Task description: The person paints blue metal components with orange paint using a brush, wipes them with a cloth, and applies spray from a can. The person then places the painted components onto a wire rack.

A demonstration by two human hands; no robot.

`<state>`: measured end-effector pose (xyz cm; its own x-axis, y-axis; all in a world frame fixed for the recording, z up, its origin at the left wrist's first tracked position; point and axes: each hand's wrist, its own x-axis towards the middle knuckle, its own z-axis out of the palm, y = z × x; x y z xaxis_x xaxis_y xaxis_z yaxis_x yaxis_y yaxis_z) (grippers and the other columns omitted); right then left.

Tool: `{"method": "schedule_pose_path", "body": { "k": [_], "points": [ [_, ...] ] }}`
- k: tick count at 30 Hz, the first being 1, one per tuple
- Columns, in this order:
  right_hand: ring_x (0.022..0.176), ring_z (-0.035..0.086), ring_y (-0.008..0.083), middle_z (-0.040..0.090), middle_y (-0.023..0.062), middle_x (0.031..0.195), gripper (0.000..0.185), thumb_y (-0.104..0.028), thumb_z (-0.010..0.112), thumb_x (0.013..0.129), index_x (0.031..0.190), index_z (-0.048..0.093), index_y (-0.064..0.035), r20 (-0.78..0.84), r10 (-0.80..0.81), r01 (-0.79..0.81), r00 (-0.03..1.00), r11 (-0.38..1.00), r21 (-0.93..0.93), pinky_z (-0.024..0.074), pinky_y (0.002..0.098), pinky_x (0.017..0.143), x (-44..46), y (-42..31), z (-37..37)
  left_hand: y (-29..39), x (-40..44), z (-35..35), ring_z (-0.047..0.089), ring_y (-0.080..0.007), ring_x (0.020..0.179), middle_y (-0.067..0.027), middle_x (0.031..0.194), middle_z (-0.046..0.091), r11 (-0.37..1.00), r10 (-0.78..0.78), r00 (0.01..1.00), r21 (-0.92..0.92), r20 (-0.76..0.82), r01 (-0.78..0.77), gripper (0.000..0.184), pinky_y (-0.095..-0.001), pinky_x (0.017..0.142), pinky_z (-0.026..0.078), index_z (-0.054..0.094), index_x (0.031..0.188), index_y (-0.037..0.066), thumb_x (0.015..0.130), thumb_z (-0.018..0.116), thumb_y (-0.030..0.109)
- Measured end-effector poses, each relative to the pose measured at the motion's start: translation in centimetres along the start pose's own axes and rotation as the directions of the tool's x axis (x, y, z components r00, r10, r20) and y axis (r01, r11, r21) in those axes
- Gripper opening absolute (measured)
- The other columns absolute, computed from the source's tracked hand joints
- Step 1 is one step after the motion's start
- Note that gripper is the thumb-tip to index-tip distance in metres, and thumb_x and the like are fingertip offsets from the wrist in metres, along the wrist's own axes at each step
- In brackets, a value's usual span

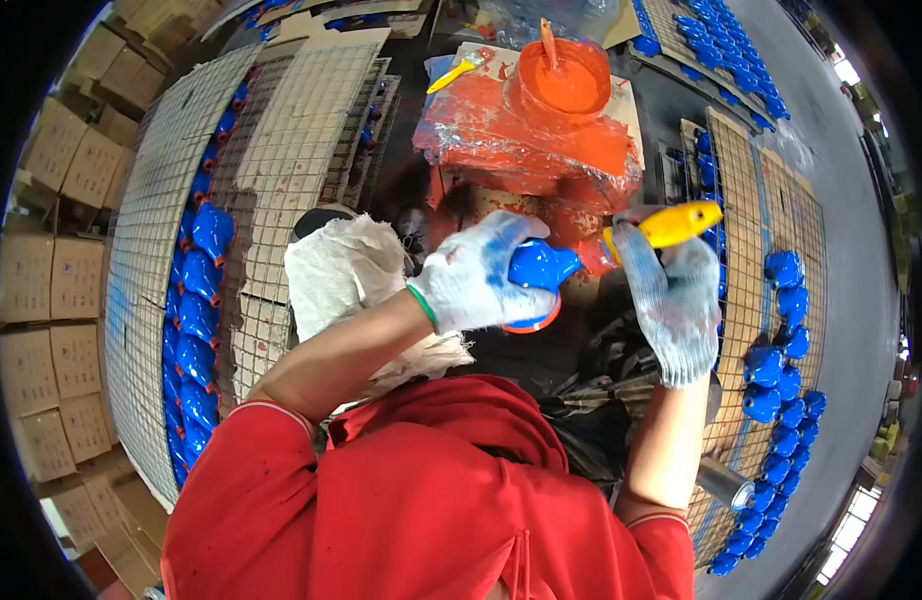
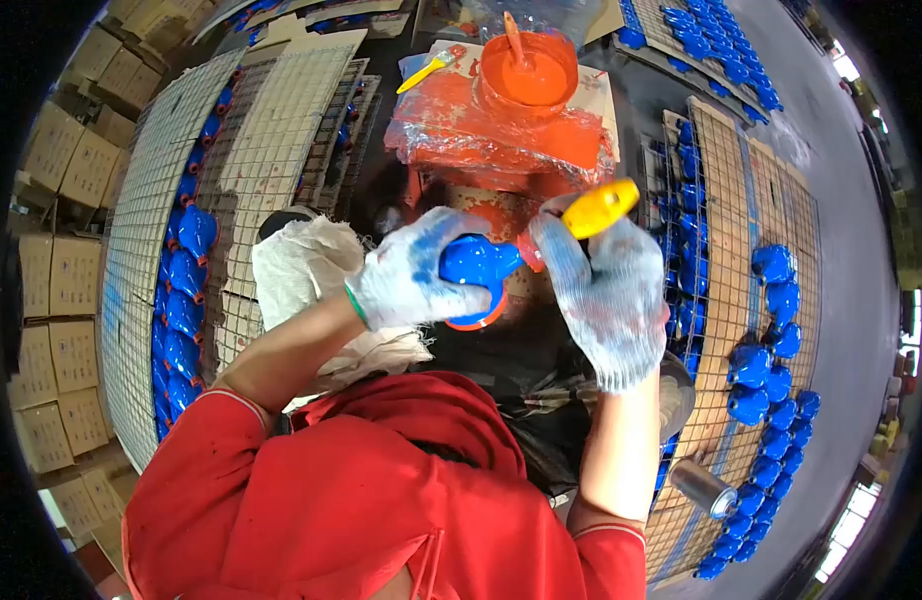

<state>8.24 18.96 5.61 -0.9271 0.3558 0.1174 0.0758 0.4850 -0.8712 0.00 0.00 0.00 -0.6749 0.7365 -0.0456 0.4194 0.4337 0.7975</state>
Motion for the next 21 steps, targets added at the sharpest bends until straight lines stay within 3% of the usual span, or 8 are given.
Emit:
{"method": "schedule_pose_path", "body": {
  "k": [2,5,9,10,11,13,14,21],
  "points": [
    [0.072,0.062,0.0108,0.067,0.0049,0.082,0.014,-0.003,0.072,0.078,0.09,0.065,-0.0017,-0.066,-0.074,0.079,0.995,0.993,0.084,0.0482,0.0246,0.065,-0.7,-0.4,-0.4,-1.4,0.7,0.2,0.058,-0.0211,0.105,-0.0114,0.116,0.057,0.918,-0.149,0.983,-0.355,0.104,0.177,0.07,-0.0346,0.09,0.048,0.052,0.125,0.004,0.07,0.078,0.037],
    [0.074,0.062,0.0139,0.068,0.0075,0.085,0.015,-0.001,0.072,0.076,0.089,0.065,-0.0014,-0.112,-0.124,0.147,0.986,0.962,0.228,0.0487,0.0262,0.067,-1.3,0.4,-1.1,-2.4,0.3,-0.1,0.061,-0.0192,0.1,-0.0118,0.112,0.061,0.447,-0.128,0.962,-0.851,0.243,0.274,0.054,-0.0342,0.089,0.048,0.053,0.122,-0.001,0.083,0.067,0.033],
    [0.08,0.062,0.021,0.066,0.0111,0.087,0.02,0.006,0.067,0.068,0.087,0.066,-0.0012,-0.099,-0.258,0.271,0.961,0.951,0.151,0.0488,0.033,0.078,-1.3,2.0,-3.0,-1.5,-0.6,0.1,0.064,-0.0208,0.096,-0.0134,0.11,0.064,-0.181,-0.111,0.94,-0.937,0.321,0.299,0.037,-0.0355,0.09,0.05,0.059,0.112,0.002,0.094,0.05,0.032],
    [0.08,0.062,0.021,0.066,0.0111,0.087,0.02,0.006,0.067,0.068,0.087,0.066,-0.0012,-0.104,-0.269,0.283,0.957,0.947,0.151,0.0488,0.033,0.078,-1.3,2.9,-3.2,-1.2,-0.4,0.3,0.065,-0.0239,0.096,-0.0155,0.113,0.063,-0.126,-0.223,0.912,-0.938,0.345,0.324,0.045,-0.038,0.09,0.051,0.055,0.118,0.002,0.094,0.045,0.039],
    [0.081,0.061,0.0218,0.066,0.0112,0.087,0.02,0.006,0.066,0.067,0.086,0.065,-0.0012,-0.135,-0.236,0.264,0.962,0.928,0.263,0.0488,0.0335,0.078,-1.4,4.0,-3.1,-0.5,-0.6,0.1,0.065,-0.0307,0.095,-0.0205,0.115,0.061,-0.453,0.013,0.867,-0.77,0.498,0.449,0.054,-0.042,0.078,0.056,0.051,0.124,0.001,0.094,0.042,0.044],
    [0.082,0.061,0.0225,0.066,0.0113,0.087,0.02,0.007,0.064,0.067,0.085,0.065,-0.0012,-0.164,-0.2,0.248,0.966,0.893,0.374,0.0488,0.0341,0.078,-1.6,6.1,-2.6,-1.0,-0.7,0.3,0.062,-0.0395,0.098,-0.0257,0.116,0.058,-0.399,0.375,0.831,-0.738,0.41,0.544,0.061,-0.0427,0.06,0.058,0.047,0.128,0.001,0.092,0.042,0.05],
    [0.083,0.061,0.023,0.065,0.011,0.087,0.02,0.006,0.064,0.067,0.085,0.065,-0.0012,-0.198,-0.189,0.26,0.962,0.858,0.443,0.0486,0.0344,0.079,-1.7,7.0,-2.3,-0.6,-1.2,0.4,0.06,-0.0454,0.098,-0.0272,0.12,0.054,-0.481,0.319,0.83,-0.677,0.458,0.558,0.063,-0.0405,0.047,0.057,0.045,0.129,0.001,0.09,0.047,0.051],
    [0.085,0.06,0.0208,0.064,0.0111,0.093,0.02,0.003,0.067,0.07,0.09,0.065,-0.0002,-0.21,-0.092,0.186,0.973,0.852,0.489,0.0482,0.0345,0.082,-1.9,6.4,-1.6,-1.0,-1.0,1.2,0.062,-0.0421,0.095,-0.0231,0.122,0.052,-0.528,0.452,0.81,-0.62,0.374,0.581,0.064,-0.036,0.047,0.057,0.045,0.128,0.003,0.088,0.051,0.052]
  ]
}}
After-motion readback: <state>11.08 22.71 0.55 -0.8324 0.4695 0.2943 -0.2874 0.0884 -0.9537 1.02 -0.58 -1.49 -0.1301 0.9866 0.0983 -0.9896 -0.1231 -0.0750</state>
